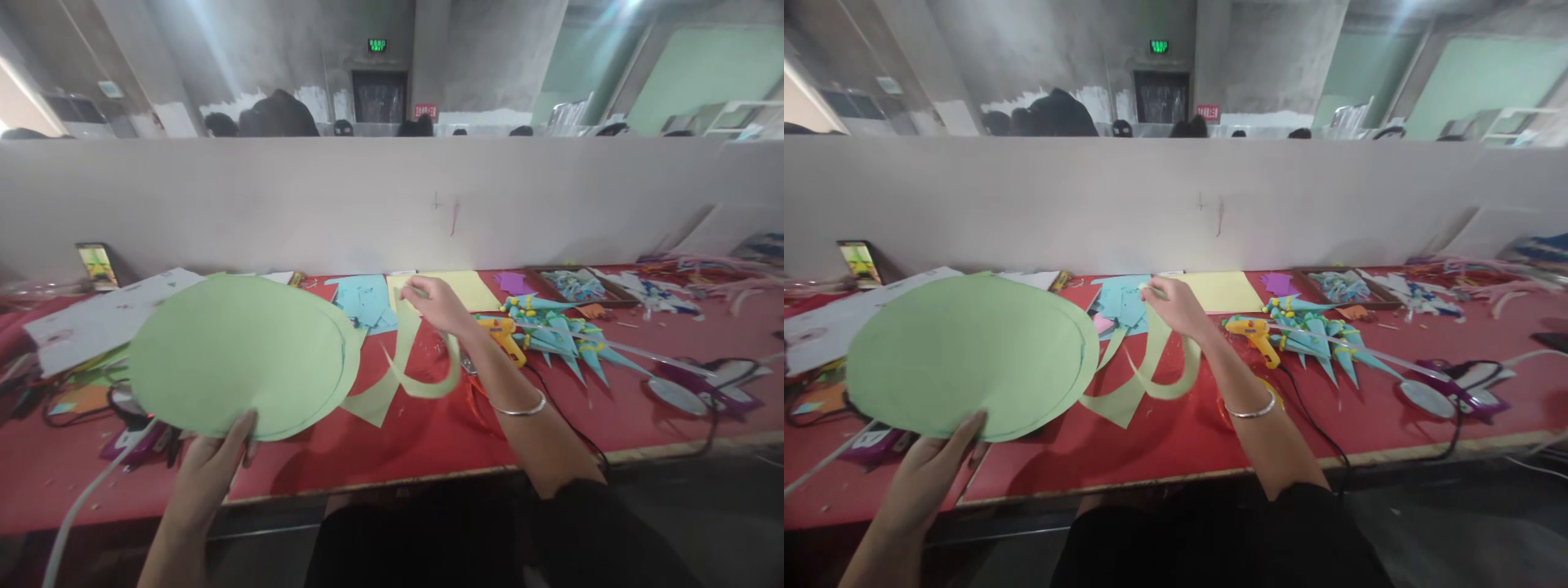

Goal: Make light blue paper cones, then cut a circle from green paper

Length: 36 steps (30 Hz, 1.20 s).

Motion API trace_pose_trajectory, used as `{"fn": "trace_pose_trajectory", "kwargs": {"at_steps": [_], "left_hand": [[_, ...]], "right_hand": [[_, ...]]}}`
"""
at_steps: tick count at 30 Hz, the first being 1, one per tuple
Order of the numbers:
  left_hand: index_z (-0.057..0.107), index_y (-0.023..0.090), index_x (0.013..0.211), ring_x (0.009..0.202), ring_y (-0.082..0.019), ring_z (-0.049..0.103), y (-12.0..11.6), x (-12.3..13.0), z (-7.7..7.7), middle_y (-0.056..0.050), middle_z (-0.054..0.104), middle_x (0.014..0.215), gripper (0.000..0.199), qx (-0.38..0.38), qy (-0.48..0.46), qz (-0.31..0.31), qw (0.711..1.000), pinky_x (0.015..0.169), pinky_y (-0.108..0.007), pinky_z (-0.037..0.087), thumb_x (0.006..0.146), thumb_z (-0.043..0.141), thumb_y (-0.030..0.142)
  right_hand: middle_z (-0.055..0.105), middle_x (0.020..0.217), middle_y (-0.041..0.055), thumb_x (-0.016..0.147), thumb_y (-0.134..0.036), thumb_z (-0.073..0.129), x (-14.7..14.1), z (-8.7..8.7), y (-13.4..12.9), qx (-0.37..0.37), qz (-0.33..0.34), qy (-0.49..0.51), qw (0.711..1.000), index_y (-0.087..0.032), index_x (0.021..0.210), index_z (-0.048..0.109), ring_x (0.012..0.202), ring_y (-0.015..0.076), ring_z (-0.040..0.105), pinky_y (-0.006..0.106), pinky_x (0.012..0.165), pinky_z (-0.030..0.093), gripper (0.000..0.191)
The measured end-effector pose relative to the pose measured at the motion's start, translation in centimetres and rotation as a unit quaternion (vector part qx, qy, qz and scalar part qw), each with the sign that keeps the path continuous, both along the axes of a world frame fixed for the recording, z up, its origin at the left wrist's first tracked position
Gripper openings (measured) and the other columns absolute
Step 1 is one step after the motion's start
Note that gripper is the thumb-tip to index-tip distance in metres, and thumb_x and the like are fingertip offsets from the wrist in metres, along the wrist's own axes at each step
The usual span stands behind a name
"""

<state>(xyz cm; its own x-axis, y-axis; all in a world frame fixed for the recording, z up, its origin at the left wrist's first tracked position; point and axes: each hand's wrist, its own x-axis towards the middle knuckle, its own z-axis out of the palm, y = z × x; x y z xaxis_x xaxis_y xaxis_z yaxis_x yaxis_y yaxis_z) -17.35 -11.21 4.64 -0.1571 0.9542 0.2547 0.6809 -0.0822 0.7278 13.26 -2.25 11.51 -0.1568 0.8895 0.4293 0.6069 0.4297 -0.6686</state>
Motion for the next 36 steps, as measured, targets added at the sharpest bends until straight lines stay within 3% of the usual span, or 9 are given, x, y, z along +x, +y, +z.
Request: {"fn": "trace_pose_trajectory", "kwargs": {"at_steps": [7,10,15,20,22,26,30,33,36], "left_hand": [[0.037,0.019,0.034,0.044,-0.011,0.039,0.8,1.1,-0.9,0.001,0.04,0.038,0.048,-0.051,-0.108,-0.038,0.992,0.047,-0.022,0.033,0.072,0.045,0.048],[0.041,0.018,0.04,0.041,-0.009,0.036,1.9,2.9,-1.2,0.003,0.038,0.038,0.045,-0.078,-0.162,-0.062,0.982,0.043,-0.021,0.029,0.073,0.044,0.048],[0.046,0.016,0.05,0.039,-0.006,0.031,5.0,7.7,-1.6,0.005,0.037,0.04,0.038,-0.098,-0.26,-0.107,0.955,0.04,-0.02,0.023,0.072,0.049,0.046],[0.051,0.014,0.053,0.043,-0.007,0.036,7.7,13.1,-2.9,0.002,0.046,0.046,0.033,-0.123,-0.27,-0.211,0.931,0.045,-0.021,0.029,0.07,0.051,0.042],[0.054,0.014,0.053,0.041,-0.007,0.035,8.2,14.5,-3.6,0.001,0.047,0.044,0.032,-0.153,-0.252,-0.239,0.925,0.044,-0.022,0.028,0.071,0.049,0.041],[0.059,0.013,0.059,0.045,-0.009,0.041,8.1,15.2,-4.3,-0.002,0.057,0.051,0.031,-0.187,-0.202,-0.297,0.914,0.047,-0.022,0.032,0.071,0.05,0.04],[0.062,0.013,0.075,0.049,-0.012,0.047,6.4,14.1,-2.7,-0.004,0.063,0.062,0.033,-0.241,-0.124,-0.34,0.901,0.051,-0.025,0.037,0.076,0.045,0.041],[0.06,0.015,0.088,0.073,-0.015,0.056,4.2,13.7,-0.2,-0.007,0.064,0.084,0.032,-0.142,-0.138,-0.35,0.916,0.068,-0.027,0.042,0.081,0.042,0.04],[0.049,0.022,0.114,0.11,-0.019,0.045,2.2,14.1,2.3,-0.008,0.048,0.124,0.041,-0.046,-0.236,-0.483,0.842,0.089,-0.031,0.037,0.084,0.036,0.045]], "right_hand": [[0.065,0.086,0.002,0.082,-0.034,0.045,2.2,2.9,-4.9,0.074,0.025,0.014,0.997,-0.018,0.085,0.063,0.08,0.0122,0.056,0.024,0.073,0.04,0.024],[0.066,0.081,0.0006,0.082,-0.033,0.047,3.0,3.5,-7.0,0.062,0.036,-0.008,0.997,-0.02,0.084,0.065,0.075,0.0118,0.057,0.023,0.068,0.041,0.022],[0.057,0.054,-0.0043,0.081,-0.034,0.051,4.2,4.0,-10.4,0.02,0.188,-0.046,0.981,-0.022,0.08,0.067,0.043,0.0057,0.042,0.02,0.047,0.034,0.02],[0.052,0.046,-0.0034,0.084,-0.041,0.044,5.0,4.3,-11.4,0.039,0.452,0.015,0.891,-0.023,0.074,0.066,0.042,0.0059,0.045,0.02,0.054,0.04,0.03],[0.05,0.044,-0.0031,0.085,-0.045,0.04,5.1,4.4,-11.3,0.021,0.483,-0.002,0.875,-0.023,0.072,0.066,0.043,0.0062,0.047,0.019,0.055,0.04,0.036],[0.052,0.047,-0.004,0.084,-0.042,0.043,4.9,4.2,-10.7,0.018,0.432,-0.023,0.901,-0.023,0.078,0.066,0.041,0.0047,0.042,0.018,0.052,0.037,0.03],[0.053,0.049,-0.0043,0.082,-0.039,0.049,4.8,3.4,-9.7,0.002,0.38,-0.038,0.924,-0.02,0.081,0.066,0.044,0.0051,0.041,0.019,0.051,0.036,0.025],[0.053,0.05,-0.0033,0.082,-0.041,0.048,4.7,2.7,-9.0,-0.02,0.379,-0.035,0.925,-0.018,0.078,0.067,0.047,0.0057,0.042,0.019,0.051,0.036,0.029],[0.053,0.051,-0.0032,0.081,-0.042,0.048,4.5,2.2,-8.5,-0.036,0.38,-0.026,0.924,-0.017,0.077,0.066,0.048,0.0062,0.042,0.019,0.05,0.036,0.031]]}}
